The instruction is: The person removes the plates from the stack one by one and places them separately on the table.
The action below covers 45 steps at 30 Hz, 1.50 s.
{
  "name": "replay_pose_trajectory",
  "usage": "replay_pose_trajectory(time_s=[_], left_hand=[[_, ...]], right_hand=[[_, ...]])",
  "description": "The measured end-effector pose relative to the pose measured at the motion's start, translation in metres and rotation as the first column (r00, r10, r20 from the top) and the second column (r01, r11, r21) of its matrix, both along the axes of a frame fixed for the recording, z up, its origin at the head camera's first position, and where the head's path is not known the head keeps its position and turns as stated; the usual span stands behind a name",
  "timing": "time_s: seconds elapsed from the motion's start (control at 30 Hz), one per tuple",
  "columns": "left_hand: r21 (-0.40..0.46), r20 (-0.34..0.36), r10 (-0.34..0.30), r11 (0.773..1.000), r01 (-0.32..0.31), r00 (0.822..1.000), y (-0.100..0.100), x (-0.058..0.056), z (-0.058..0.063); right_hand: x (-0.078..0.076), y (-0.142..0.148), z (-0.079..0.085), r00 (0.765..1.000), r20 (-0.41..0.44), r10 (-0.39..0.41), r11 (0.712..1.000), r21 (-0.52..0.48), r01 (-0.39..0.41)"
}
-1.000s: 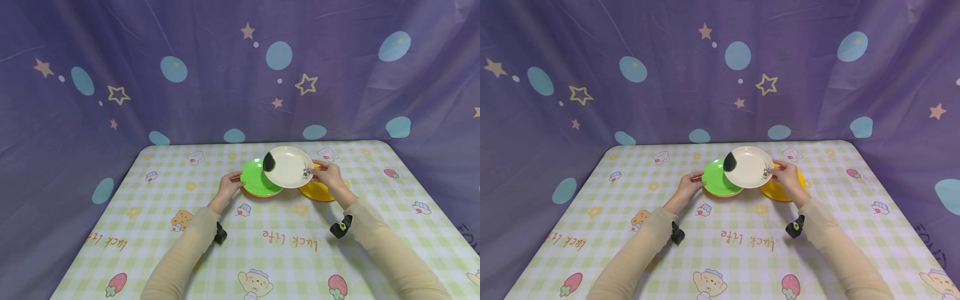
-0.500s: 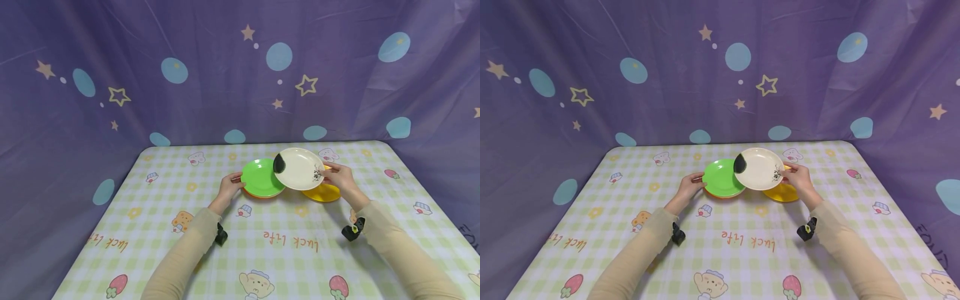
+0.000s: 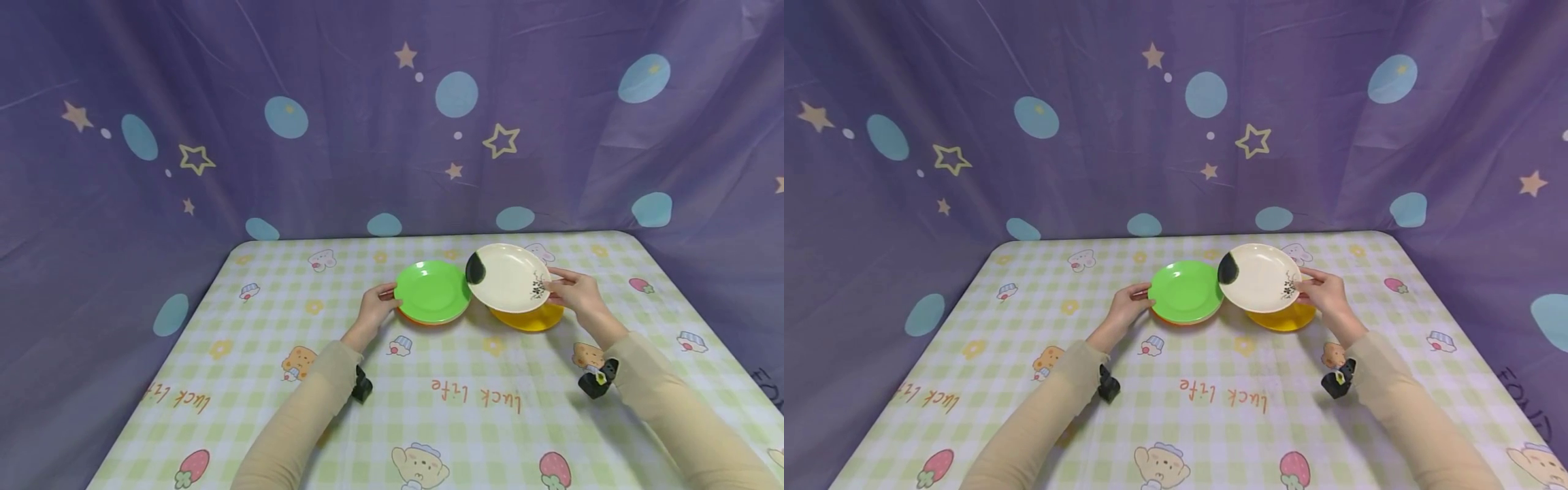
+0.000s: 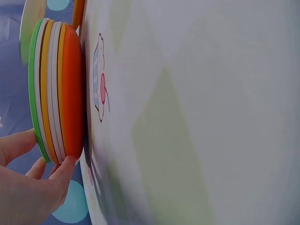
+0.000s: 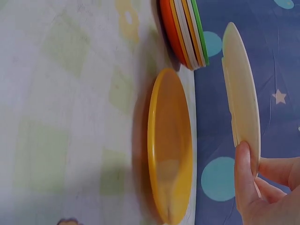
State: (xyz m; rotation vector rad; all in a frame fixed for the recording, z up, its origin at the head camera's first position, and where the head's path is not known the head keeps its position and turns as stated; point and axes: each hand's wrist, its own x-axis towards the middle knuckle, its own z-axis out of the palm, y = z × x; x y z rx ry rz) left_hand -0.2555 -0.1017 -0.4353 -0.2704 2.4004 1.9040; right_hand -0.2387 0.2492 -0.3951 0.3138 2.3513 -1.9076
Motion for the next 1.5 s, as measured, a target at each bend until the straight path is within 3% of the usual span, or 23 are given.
replay_pose_trajectory(time_s=[0.47,0.8,1.13,1.4,1.5], left_hand=[[0.018,-0.008,-0.004,1.0,0.004,1.0,0.001,0.002,0.001],[0.024,-0.003,-0.001,1.0,0.001,1.0,0.001,0.002,0.001],[0.01,0.001,-0.01,1.0,0.01,1.0,0.0,0.0,0.002],[0.001,-0.002,-0.012,1.0,0.012,1.0,0.0,0.0,0.001],[0.002,0.003,-0.008,1.0,0.008,1.0,0.0,0.0,0.001]], right_hand=[[0.003,0.03,-0.002,0.999,0.025,-0.031,0.999,0.028,0.03],[0.006,0.053,-0.003,0.997,0.06,-0.046,0.998,-0.032,0.048],[0.007,0.08,-0.011,0.995,0.03,-0.093,0.986,-0.133,0.096],[0.014,0.101,-0.018,0.99,0.024,-0.141,0.957,-0.254,0.142],[0.008,0.116,-0.029,0.988,0.018,-0.153,0.947,-0.282,0.152]])
